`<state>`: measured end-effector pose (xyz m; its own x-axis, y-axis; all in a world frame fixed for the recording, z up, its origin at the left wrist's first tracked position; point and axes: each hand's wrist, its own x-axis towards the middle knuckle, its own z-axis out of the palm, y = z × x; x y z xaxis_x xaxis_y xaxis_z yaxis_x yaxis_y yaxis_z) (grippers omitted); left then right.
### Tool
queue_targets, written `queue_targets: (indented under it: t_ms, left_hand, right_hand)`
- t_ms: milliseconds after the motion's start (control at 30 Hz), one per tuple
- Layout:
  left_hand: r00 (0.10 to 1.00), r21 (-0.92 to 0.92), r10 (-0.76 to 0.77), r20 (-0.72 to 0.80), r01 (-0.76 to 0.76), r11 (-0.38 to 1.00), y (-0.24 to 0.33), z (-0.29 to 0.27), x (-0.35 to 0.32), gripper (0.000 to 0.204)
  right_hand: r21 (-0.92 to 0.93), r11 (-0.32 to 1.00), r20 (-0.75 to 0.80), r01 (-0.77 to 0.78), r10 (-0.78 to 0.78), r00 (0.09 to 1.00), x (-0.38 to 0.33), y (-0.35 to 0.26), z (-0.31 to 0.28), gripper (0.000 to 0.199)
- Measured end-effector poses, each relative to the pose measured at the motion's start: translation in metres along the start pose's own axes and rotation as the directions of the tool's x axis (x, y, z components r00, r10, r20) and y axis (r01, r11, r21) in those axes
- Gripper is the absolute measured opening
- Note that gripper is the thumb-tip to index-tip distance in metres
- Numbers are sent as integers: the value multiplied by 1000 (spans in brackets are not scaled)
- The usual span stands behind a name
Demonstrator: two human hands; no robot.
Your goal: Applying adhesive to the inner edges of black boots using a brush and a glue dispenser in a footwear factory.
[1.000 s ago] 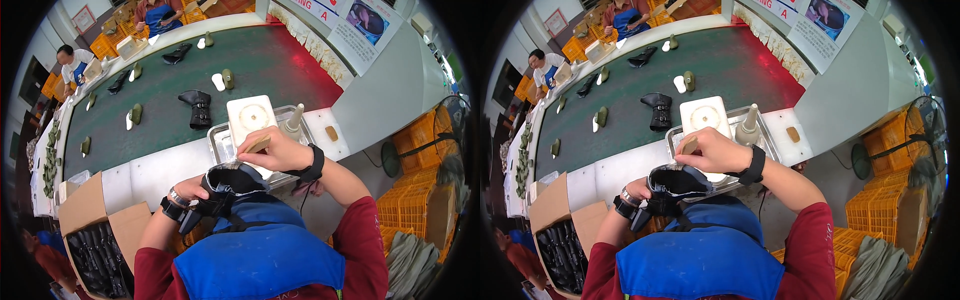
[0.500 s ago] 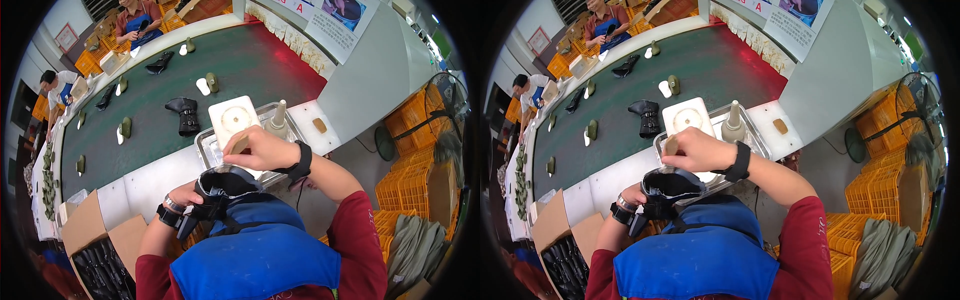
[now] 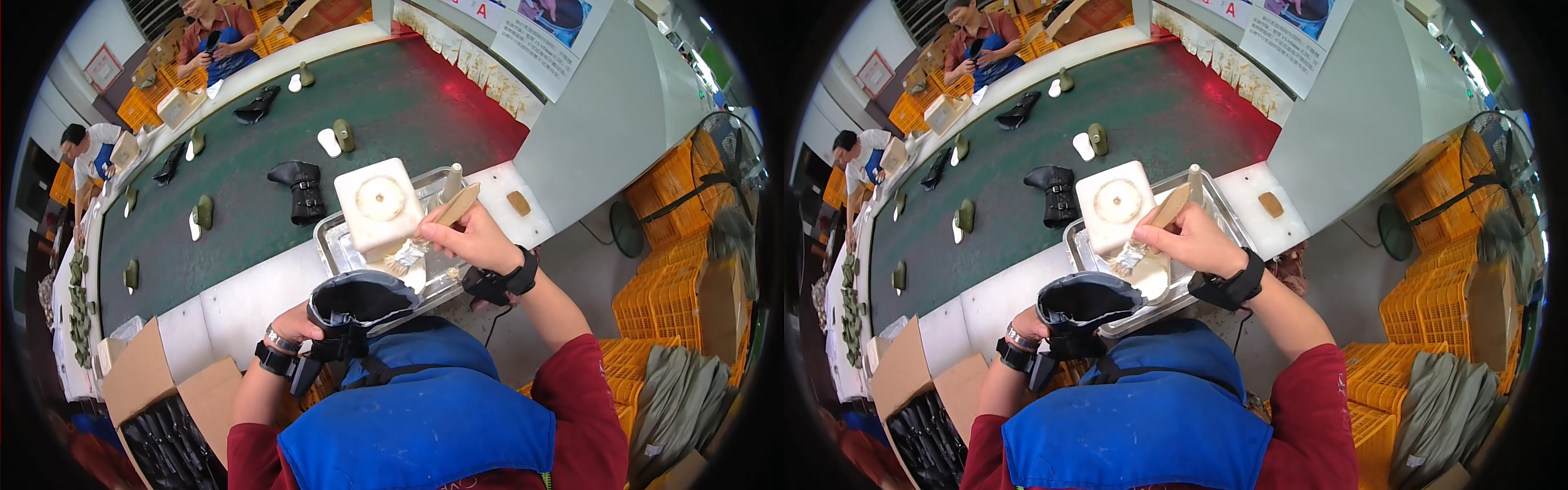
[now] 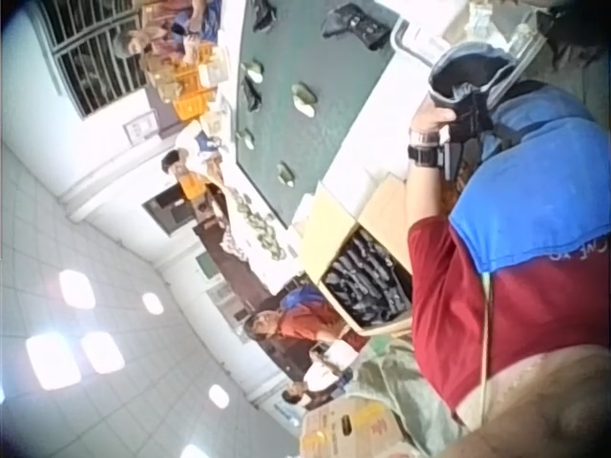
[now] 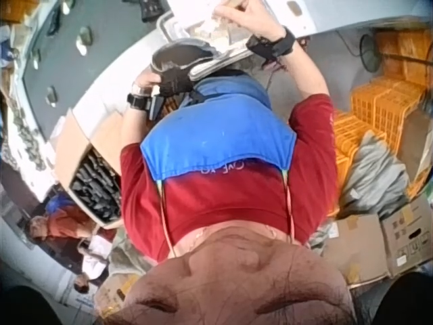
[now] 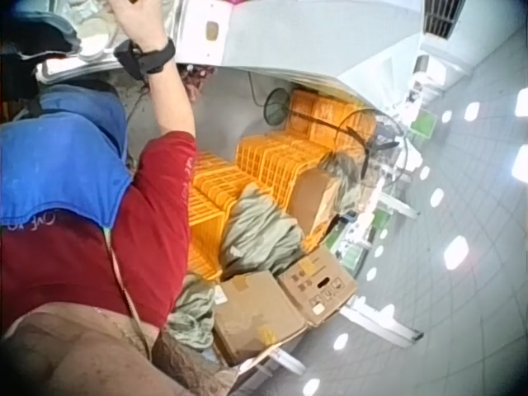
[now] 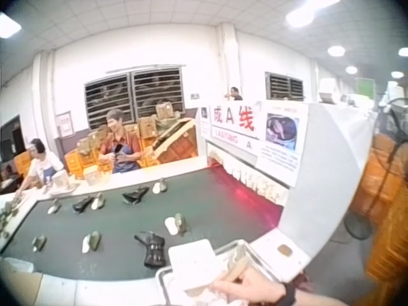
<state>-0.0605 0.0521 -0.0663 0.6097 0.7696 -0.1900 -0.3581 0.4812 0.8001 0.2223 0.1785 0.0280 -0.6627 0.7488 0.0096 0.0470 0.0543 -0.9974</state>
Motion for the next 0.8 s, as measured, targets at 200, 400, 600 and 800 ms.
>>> queue_targets:
  t_ms: [200, 400, 600, 800]
  left_hand:
    - [996, 117, 82, 28, -85, 990, 15, 1, -2, 99]
    - [986, 666, 159, -50, -86, 741, 36, 12, -19, 96]
    - [984, 791, 129, -122, 18, 612, 47, 29, -27, 96]
    - [965, 661, 229, -128, -89, 745, 38, 16, -29, 96]
  right_hand:
    - [-31, 999, 52, 38, -36, 998, -1, 23, 5, 22]
    - [-58, 996, -121, -61, 54, 991, -10, 33, -2, 19]
    - [158, 987, -136, 39, -17, 991, -17, 21, 20, 19]
    - [88, 996, -240, -7, 28, 970, -7, 50, 9, 22]
